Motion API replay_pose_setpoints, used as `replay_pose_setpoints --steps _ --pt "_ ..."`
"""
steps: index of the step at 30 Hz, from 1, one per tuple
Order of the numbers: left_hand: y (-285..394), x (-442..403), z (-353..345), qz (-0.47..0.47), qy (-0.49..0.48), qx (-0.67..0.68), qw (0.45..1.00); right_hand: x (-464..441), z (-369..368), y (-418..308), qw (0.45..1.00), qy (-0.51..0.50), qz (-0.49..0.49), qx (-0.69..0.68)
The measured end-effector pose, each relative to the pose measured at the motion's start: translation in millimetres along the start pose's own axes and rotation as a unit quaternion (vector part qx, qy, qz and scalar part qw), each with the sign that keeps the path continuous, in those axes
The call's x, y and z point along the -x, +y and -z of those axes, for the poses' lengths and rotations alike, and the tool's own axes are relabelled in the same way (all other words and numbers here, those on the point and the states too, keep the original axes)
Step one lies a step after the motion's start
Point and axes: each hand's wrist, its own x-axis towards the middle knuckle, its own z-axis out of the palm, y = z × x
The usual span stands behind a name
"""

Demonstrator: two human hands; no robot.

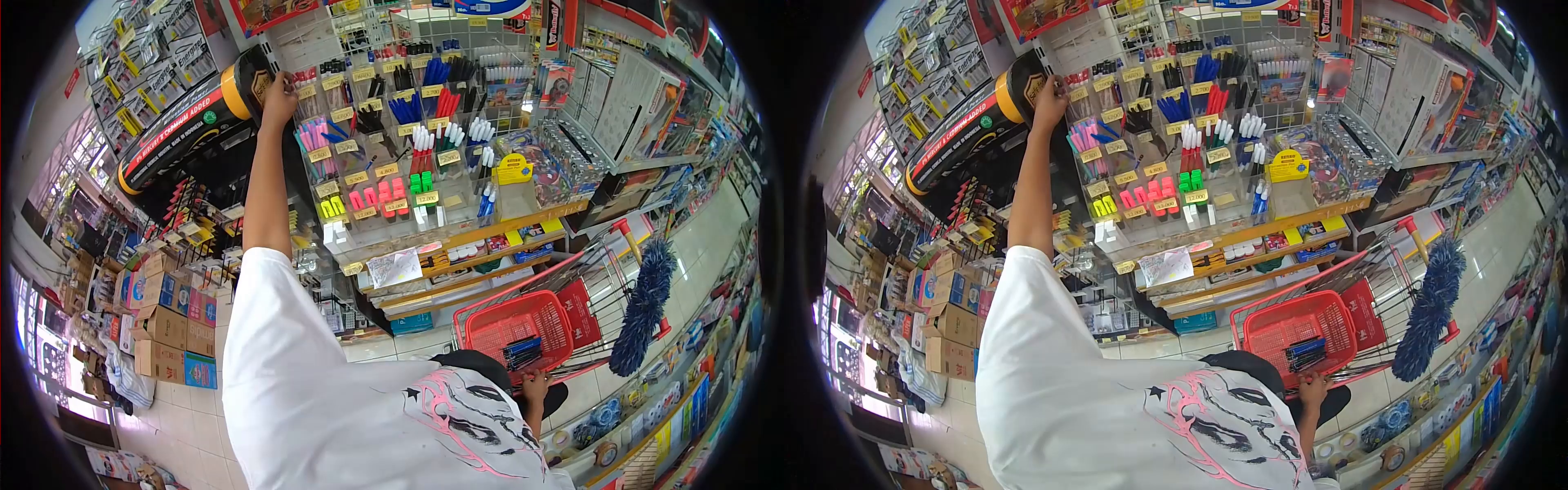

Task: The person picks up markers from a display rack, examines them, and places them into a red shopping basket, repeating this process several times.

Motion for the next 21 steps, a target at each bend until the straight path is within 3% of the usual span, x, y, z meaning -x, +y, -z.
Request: replay_pose_setpoints --steps 7,9,21 --pt "-5.4 5.3 -0.5 0.018 -0.002 0.011 1.0 0.5 0.0 -0.8 1.0 -0.002 -0.001 0.009" --pt "-20.0 0.8 -2.6 -0.042 0.017 -0.031 0.999 -1.7 -2.1 0.9 1.0 -0.002 -0.001 0.016" --pt "-37.4 6.3 -12.0 -0.049 0.027 -0.087 0.995 -1.3 -5.8 3.8 1.0 0.009 0.006 0.009"
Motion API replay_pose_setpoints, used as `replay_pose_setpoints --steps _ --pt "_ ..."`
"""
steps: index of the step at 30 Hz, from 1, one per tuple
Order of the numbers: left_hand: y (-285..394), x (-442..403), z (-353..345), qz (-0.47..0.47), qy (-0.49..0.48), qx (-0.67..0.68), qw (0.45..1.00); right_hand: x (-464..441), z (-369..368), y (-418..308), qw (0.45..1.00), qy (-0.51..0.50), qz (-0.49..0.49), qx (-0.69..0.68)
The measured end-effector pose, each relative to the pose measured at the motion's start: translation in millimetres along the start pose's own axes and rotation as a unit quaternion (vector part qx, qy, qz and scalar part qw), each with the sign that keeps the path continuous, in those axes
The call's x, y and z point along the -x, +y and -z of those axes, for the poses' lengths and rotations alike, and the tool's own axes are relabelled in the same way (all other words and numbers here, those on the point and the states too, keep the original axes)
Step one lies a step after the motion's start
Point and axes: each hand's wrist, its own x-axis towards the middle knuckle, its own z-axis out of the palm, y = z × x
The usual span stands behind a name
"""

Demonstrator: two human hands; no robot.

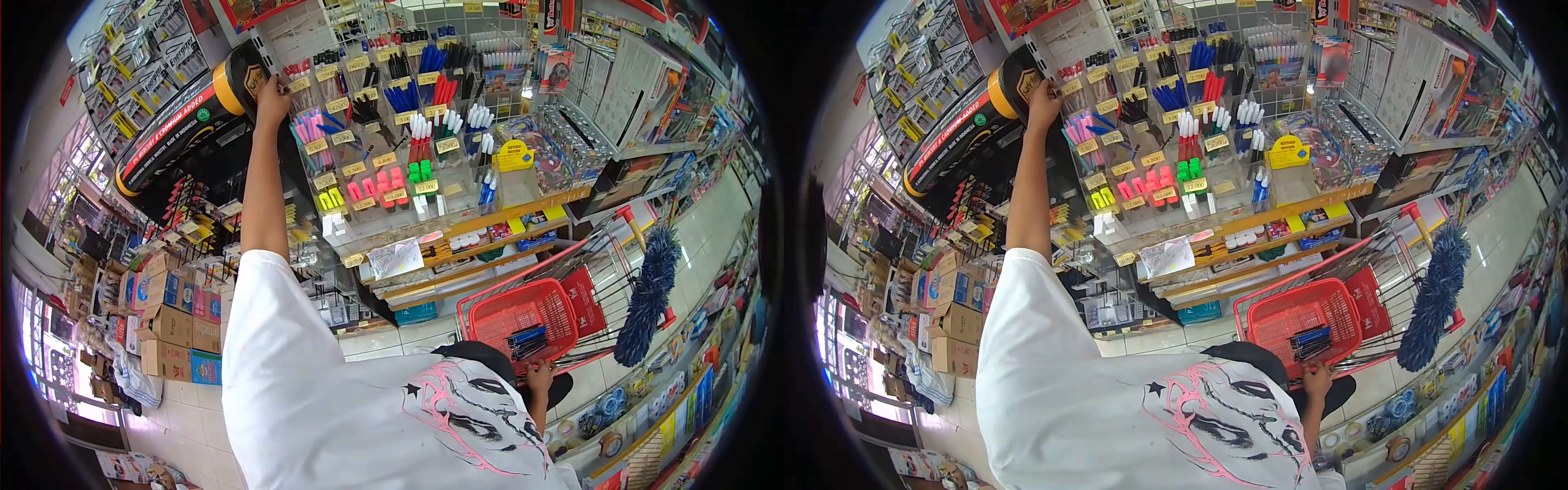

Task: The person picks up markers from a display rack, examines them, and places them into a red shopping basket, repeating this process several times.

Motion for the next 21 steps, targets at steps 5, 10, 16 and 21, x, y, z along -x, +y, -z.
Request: replay_pose_setpoints --steps 5,10,16,21 --pt "-5.1 2.1 -3.3 0.018 -0.026 0.012 0.999 0.1 -1.6 3.8 1.0 0.004 0.004 0.0" --pt "3.2 6.2 -5.6 0.017 -0.011 0.02 1.0 -2.2 -3.4 7.1 1.0 -0.006 0.004 0.015" --pt "30.7 15.3 3.0 -0.014 -0.021 -0.063 0.998 -0.1 -1.0 2.3 1.0 0.0 0.001 0.014" --pt "46.2 11.6 5.3 0.016 -0.074 -0.131 0.988 0.1 -0.9 3.3 1.0 -0.003 0.001 0.012"
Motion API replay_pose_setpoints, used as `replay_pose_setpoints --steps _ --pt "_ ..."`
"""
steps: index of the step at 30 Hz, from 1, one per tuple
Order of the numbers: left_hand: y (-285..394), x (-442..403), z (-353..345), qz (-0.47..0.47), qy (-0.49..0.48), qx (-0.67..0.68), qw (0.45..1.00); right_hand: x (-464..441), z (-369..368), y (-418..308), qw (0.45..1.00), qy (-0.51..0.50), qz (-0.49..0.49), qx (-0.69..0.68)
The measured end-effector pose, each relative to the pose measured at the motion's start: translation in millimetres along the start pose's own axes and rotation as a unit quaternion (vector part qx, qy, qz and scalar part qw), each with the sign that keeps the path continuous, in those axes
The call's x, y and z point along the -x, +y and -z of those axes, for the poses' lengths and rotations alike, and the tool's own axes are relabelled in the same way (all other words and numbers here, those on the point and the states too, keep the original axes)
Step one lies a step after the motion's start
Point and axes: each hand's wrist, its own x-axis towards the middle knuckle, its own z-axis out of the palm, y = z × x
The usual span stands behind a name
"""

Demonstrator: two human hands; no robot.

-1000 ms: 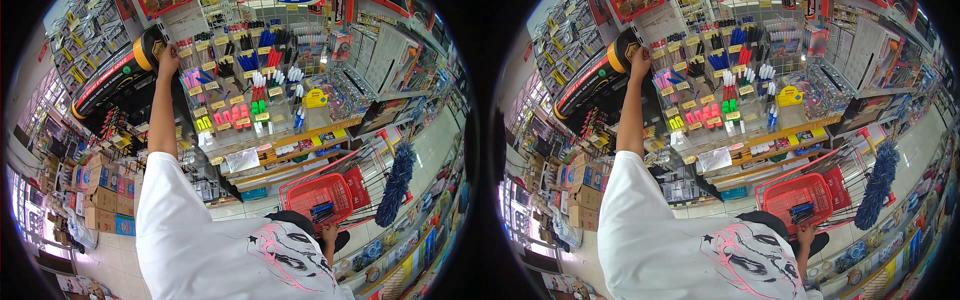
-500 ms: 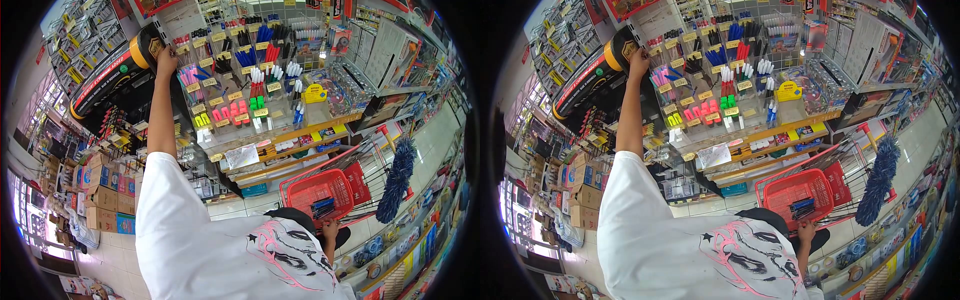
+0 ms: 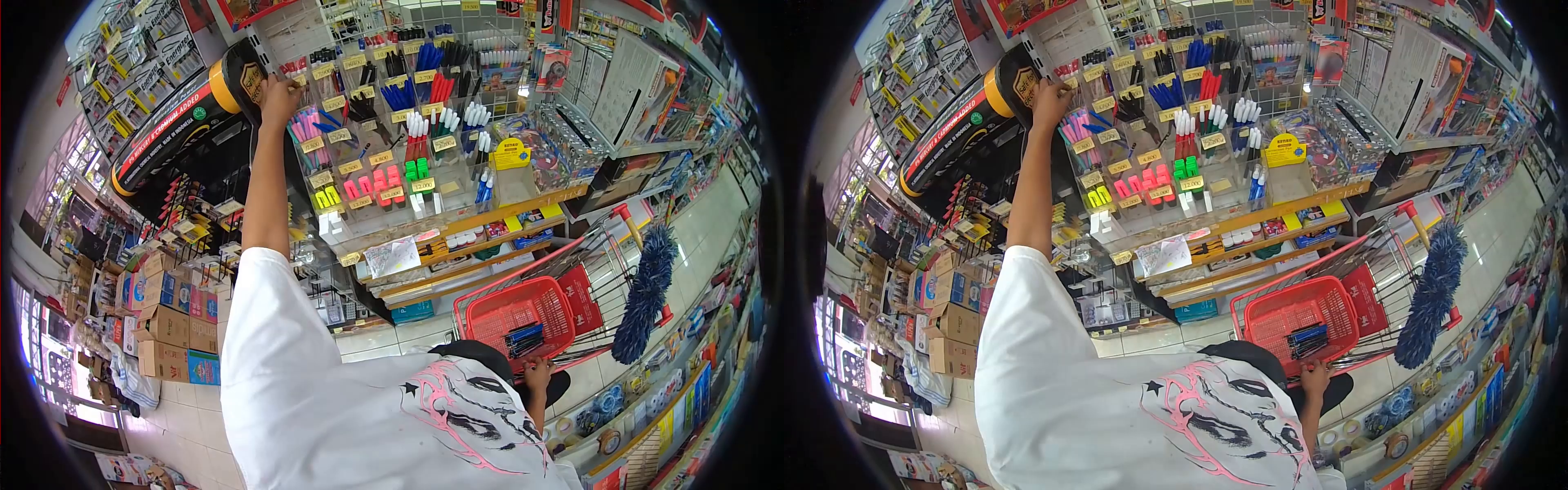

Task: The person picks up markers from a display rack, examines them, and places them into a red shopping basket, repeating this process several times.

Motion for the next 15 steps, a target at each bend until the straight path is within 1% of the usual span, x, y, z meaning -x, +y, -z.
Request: replay_pose_setpoints --steps 1,3,7,10,12,13,15 --pt "2.5 -0.9 0.0 -0.001 0.001 0.001 1.0 -0.7 0.7 -1.1 1.0 -0.005 -0.004 0.001" --pt "5.9 -1.9 -2.0 -0.003 -0.034 -0.039 0.999 -0.8 0.7 -1.8 1.0 -0.003 -0.004 0.0" --pt "11.9 -1.1 -11.2 -0.019 -0.035 -0.076 0.996 -0.9 -0.1 -0.6 1.0 0.0 0.004 0.008" --pt "14.7 -2.9 -17.1 0.004 -0.028 -0.089 0.996 -1.0 0.3 -2.2 1.0 -0.003 -0.008 0.016" --pt "15.7 -4.0 -19.9 0.049 0.005 -0.063 0.997 1.0 2.3 -3.7 1.0 -0.001 -0.008 0.005" --pt "12.8 -8.0 -21.6 0.048 0.005 -0.061 0.997 0.6 3.1 -4.9 1.0 0.001 -0.007 -0.007" --pt "1.0 -15.2 -22.2 0.116 0.076 0.057 0.989 -0.6 3.6 -4.3 1.0 -0.003 -0.008 -0.002"
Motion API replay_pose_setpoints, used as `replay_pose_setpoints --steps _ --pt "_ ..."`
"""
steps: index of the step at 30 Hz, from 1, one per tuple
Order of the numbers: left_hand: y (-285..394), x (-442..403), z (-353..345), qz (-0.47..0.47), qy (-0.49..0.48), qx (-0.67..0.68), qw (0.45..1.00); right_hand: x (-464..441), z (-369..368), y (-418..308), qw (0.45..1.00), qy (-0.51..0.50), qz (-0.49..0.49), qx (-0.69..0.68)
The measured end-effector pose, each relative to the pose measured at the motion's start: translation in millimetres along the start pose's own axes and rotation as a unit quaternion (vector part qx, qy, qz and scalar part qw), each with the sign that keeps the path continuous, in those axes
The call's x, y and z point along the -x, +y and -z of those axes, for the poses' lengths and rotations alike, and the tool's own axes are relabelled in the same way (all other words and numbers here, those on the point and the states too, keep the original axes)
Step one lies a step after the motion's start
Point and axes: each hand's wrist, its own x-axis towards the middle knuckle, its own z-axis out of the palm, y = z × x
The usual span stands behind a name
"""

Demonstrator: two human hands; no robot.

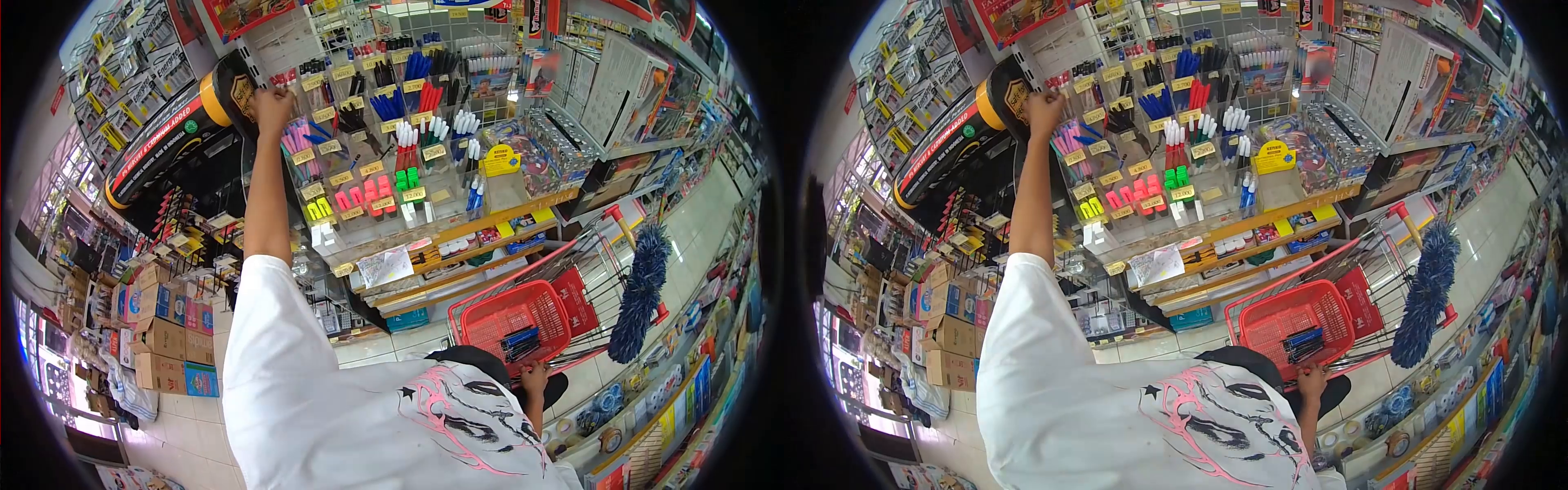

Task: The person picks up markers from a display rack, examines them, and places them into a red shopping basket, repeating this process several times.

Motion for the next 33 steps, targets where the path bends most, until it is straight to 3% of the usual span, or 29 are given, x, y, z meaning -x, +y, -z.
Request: replay_pose_setpoints --steps 1,2,4,5,10,15,24,33 --pt "-5.7 -4.3 7.9 -0.013 -0.013 0.118 0.993 0.3 -1.1 0.8 1.0 -0.006 0.001 0.005" --pt "-15.1 -8.8 4.6 -0.014 -0.016 0.117 0.993 1.5 0.1 -0.4 1.0 -0.009 0.0 0.006" --pt "-34.6 -19.8 -5.3 0.046 0.012 0.205 0.978 2.8 5.2 -6.7 1.0 -0.015 -0.007 0.014" --pt "-11.8 -11.1 21.5 0.085 -0.015 0.249 0.965 3.7 6.1 -8.6 1.0 -0.019 -0.007 0.015" --pt "-33.5 -13.9 8.8 0.04 0.004 0.203 0.978 4.3 7.7 -12.5 1.0 -0.015 -0.018 0.014" --pt "-8.7 0.9 29.4 -0.032 -0.025 0.147 0.988 1.4 0.7 -4.1 1.0 -0.006 -0.012 0.002" --pt "-28.7 -3.9 6.1 -0.062 -0.029 0.058 0.996 3.3 4.6 -8.8 1.0 -0.003 -0.018 -0.007" --pt "-19.1 3.5 14.8 -0.074 0.013 0.07 0.995 1.8 3.7 -7.1 1.0 -0.011 -0.013 0.009"
